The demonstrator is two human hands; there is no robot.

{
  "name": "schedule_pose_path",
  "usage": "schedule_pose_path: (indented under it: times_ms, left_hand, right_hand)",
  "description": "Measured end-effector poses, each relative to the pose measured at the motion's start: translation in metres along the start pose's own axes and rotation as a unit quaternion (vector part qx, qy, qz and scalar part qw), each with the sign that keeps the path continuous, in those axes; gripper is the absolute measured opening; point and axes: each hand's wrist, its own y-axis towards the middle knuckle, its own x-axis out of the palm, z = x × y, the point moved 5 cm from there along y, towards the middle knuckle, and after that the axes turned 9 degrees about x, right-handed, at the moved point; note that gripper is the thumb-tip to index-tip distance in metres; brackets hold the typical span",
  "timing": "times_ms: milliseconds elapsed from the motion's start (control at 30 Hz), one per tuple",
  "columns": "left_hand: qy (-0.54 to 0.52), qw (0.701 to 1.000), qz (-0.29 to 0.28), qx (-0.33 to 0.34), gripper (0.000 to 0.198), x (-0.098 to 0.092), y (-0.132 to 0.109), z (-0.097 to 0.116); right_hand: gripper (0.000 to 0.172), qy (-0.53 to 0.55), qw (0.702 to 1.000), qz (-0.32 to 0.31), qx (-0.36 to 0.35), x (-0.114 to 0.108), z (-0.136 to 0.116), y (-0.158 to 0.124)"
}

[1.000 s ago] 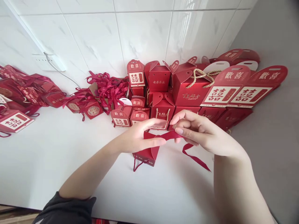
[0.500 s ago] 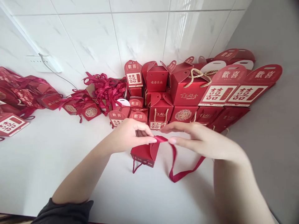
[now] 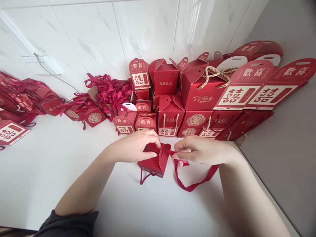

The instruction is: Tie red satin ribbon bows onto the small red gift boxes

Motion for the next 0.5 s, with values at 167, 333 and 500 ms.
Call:
schedule_pose_path:
  times_ms: [167,333,500]
  left_hand:
    - [-0.022,1.000,-0.012,-0.006,0.019,0.003,0.001,-0.002]
    - [-0.031,0.999,-0.012,0.000,0.022,0.002,0.003,-0.001]
    - [-0.046,0.999,-0.019,0.003,0.014,0.006,0.008,0.000]
  right_hand:
    - [0.041,-0.001,0.998,-0.055,0.027,0.010,0.006,0.016]
    - [0.038,0.052,0.997,-0.064,0.011,0.013,0.008,0.028]
    - [0.040,0.028,0.999,-0.024,0.000,0.015,0.008,0.031]
